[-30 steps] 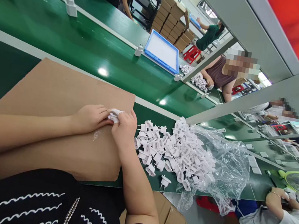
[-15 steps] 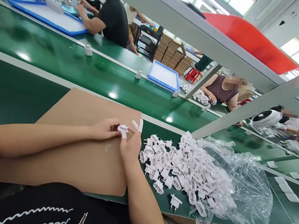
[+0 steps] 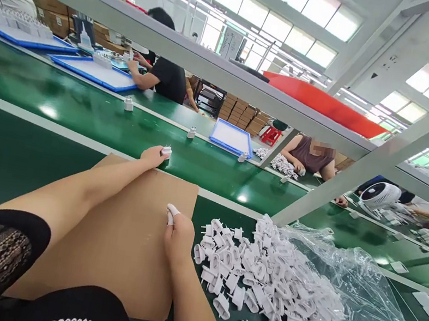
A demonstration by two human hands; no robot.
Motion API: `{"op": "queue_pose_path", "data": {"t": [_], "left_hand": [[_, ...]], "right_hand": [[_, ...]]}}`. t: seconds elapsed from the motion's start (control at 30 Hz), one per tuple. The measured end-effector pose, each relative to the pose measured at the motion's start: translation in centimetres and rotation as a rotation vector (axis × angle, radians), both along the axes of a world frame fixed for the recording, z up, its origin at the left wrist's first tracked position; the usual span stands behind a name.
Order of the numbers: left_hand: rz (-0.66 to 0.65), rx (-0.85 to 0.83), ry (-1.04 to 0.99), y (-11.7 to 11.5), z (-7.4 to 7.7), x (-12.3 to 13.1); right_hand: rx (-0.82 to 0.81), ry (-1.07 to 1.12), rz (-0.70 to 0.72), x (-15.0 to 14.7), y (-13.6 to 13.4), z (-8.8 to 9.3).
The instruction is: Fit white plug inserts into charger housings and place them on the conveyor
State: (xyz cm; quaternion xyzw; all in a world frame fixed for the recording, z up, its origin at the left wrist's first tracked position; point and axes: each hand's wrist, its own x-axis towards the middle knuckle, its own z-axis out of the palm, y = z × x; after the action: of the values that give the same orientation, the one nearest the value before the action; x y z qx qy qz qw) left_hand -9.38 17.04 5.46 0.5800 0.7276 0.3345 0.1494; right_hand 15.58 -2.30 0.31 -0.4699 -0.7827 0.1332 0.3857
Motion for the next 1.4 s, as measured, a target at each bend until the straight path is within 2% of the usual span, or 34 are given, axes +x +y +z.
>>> {"op": "queue_pose_path", "data": {"t": [0.1, 0.17, 0.3, 0.37, 0.47, 0.6, 0.7, 0.83, 0.97, 1.13, 1.27, 1.4], "left_hand": [[-0.012, 0.091, -0.006, -1.5, 0.4, 1.1], [-0.079, 0.164, -0.014, -3.7, 0.2, 2.6], [-0.346, 0.205, -0.070, -10.2, -1.6, 6.0], [-0.512, 0.223, -0.218, -13.2, -2.8, 7.1], [-0.702, 0.275, -0.403, -15.8, -4.1, 7.7], [-0.963, 0.246, -0.374, -16.0, -4.7, 7.3], [-1.076, 0.219, -0.403, -15.5, -4.9, 7.1], [-1.099, 0.221, -0.502, -15.5, -5.1, 6.9], [-1.083, 0.207, -0.535, -16.0, -4.8, 7.0], [-1.206, 0.129, -0.625, -16.4, -4.4, 7.3], [-1.151, 0.279, -0.551, -16.3, -4.7, 7.4], [-1.164, 0.254, -0.521, -16.3, -4.6, 7.3]], "right_hand": [[-0.074, 0.009, -0.007, 0.0, -0.2, 0.1], [-0.151, 0.073, 0.001, -0.2, -0.4, 0.3], [-0.313, 0.259, 0.020, -0.4, -0.9, 0.5], [-0.394, 0.343, 0.035, -0.5, -1.2, 0.6], [-0.525, 0.510, 0.092, -0.8, -1.3, 0.8], [-0.655, 0.746, 0.170, -1.3, -1.2, 0.9], [-0.724, 0.838, 0.164, -1.5, -1.0, 0.7], [-0.751, 0.868, 0.135, -1.4, -1.0, 0.3], [-0.777, 0.861, 0.114, -1.2, -1.2, 0.6], [-0.831, 0.950, 0.122, -1.0, -1.1, 1.4], [-0.865, 0.970, 0.149, -0.7, -1.2, 1.5], [-0.865, 0.965, 0.144, -0.5, -1.6, 1.6]]}}
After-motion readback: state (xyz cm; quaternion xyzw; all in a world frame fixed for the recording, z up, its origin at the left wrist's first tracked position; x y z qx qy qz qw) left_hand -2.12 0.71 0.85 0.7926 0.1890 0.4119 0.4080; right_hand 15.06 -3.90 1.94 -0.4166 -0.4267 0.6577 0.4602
